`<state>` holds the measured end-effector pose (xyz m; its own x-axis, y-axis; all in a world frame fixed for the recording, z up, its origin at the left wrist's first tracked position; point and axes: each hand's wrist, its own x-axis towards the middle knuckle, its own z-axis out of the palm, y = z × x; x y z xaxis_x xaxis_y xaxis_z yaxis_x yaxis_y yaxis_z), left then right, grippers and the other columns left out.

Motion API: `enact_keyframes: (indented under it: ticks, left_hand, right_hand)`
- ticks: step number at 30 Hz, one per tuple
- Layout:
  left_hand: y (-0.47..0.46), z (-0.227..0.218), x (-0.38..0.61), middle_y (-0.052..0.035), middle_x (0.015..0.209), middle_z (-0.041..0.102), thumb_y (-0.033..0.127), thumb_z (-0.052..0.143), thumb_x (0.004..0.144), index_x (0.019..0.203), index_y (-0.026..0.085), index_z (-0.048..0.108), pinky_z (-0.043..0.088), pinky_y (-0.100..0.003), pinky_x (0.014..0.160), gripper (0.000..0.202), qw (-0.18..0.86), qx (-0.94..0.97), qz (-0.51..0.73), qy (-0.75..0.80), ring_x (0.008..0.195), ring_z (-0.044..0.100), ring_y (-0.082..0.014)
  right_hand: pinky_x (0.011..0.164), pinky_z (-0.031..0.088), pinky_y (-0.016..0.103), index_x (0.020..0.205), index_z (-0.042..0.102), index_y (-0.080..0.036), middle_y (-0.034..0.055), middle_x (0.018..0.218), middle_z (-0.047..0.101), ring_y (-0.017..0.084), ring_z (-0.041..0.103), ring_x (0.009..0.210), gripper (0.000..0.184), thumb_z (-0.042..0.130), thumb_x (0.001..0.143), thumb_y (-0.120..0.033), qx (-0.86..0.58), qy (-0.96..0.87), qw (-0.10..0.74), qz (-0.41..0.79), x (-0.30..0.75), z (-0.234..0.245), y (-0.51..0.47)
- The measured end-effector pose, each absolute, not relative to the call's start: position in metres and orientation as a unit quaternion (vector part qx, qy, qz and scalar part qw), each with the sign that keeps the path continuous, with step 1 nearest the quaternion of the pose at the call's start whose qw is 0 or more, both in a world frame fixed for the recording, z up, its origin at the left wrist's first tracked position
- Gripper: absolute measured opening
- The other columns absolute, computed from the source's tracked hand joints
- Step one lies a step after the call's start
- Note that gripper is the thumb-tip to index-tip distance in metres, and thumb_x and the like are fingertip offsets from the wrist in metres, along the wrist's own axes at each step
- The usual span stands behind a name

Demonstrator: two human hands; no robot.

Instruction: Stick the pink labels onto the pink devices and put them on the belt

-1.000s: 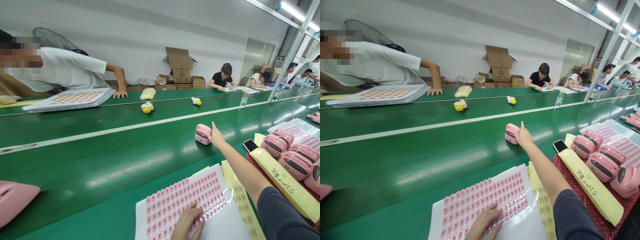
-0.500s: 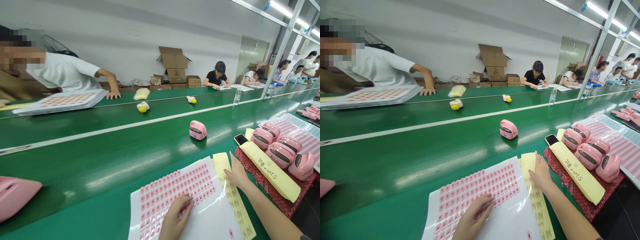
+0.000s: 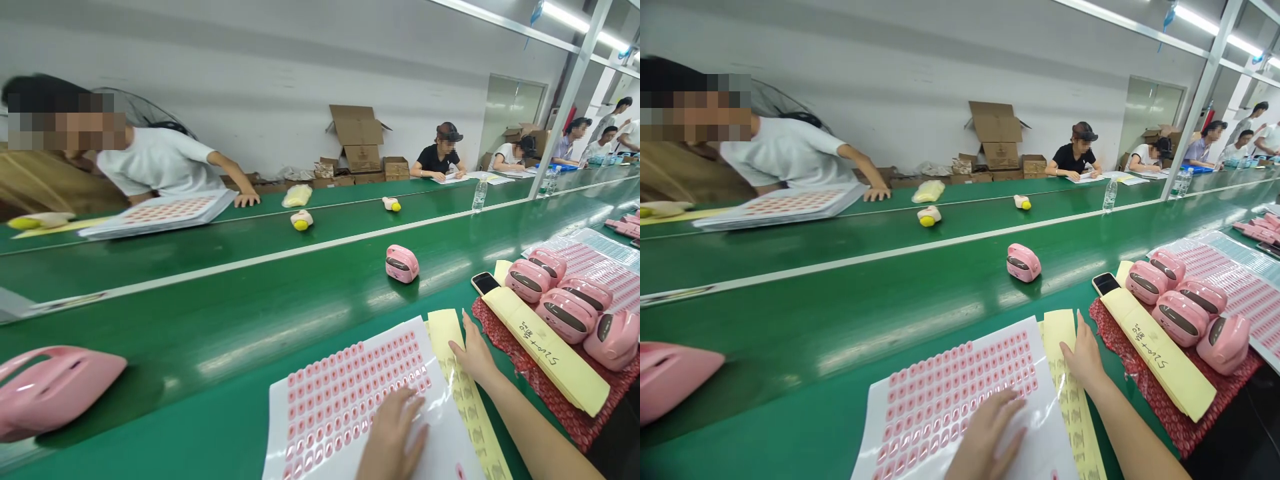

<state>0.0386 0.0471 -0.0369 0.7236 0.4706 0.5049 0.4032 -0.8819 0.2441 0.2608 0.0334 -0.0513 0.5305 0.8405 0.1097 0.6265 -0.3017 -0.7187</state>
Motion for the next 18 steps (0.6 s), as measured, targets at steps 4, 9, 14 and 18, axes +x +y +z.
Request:
enact_keyframes:
  ticks: [4,9,14,18]
  left_hand:
    - [0.005,-0.067,0.093,-0.007,0.098,0.069,0.031,0.053,0.081,0.105,0.022,0.057,0.046,-0.036,0.088,0.026,-0.054,0.937,0.34,0.062,0.096,0.062,-0.0215]
    - [-0.016,-0.11,0.133,0.0039,0.083,0.069,0.037,0.057,0.081,0.086,0.032,0.059,0.043,-0.036,0.087,0.008,-0.083,0.9,0.427,0.02,0.084,0.062,-0.0168]
    - [-0.011,-0.105,0.132,0.0061,0.076,0.066,0.038,0.062,0.078,0.073,0.03,0.06,0.042,-0.034,0.085,0.01,-0.042,0.919,0.393,0.008,0.081,0.06,-0.0155]
    - [-0.013,-0.1,0.134,0.0084,0.072,0.066,0.037,0.057,0.082,0.076,0.031,0.062,0.041,-0.032,0.086,0.009,-0.044,0.907,0.418,0.01,0.075,0.06,-0.013]
  right_hand:
    - [0.099,0.037,0.043,0.136,0.028,-0.017,0.0141,0.126,0.05,0.027,0.047,0.118,0.063,0.05,0.077,-0.023,-0.776,-0.453,0.412,0.151,0.266,-0.055,0.033]
    - [0.097,0.04,0.043,0.133,0.033,-0.016,0.0144,0.121,0.055,0.025,0.053,0.114,0.059,0.049,0.077,-0.022,-0.757,-0.44,0.448,0.178,0.273,-0.054,0.035]
    - [0.094,0.042,0.043,0.132,0.034,-0.014,0.0151,0.118,0.057,0.024,0.056,0.111,0.057,0.047,0.078,-0.023,-0.751,-0.436,0.457,0.192,0.277,-0.052,0.036]
    - [0.094,0.043,0.042,0.131,0.035,-0.018,0.0127,0.117,0.058,0.023,0.057,0.109,0.056,0.049,0.077,-0.023,-0.748,-0.439,0.459,0.191,0.279,-0.054,0.036]
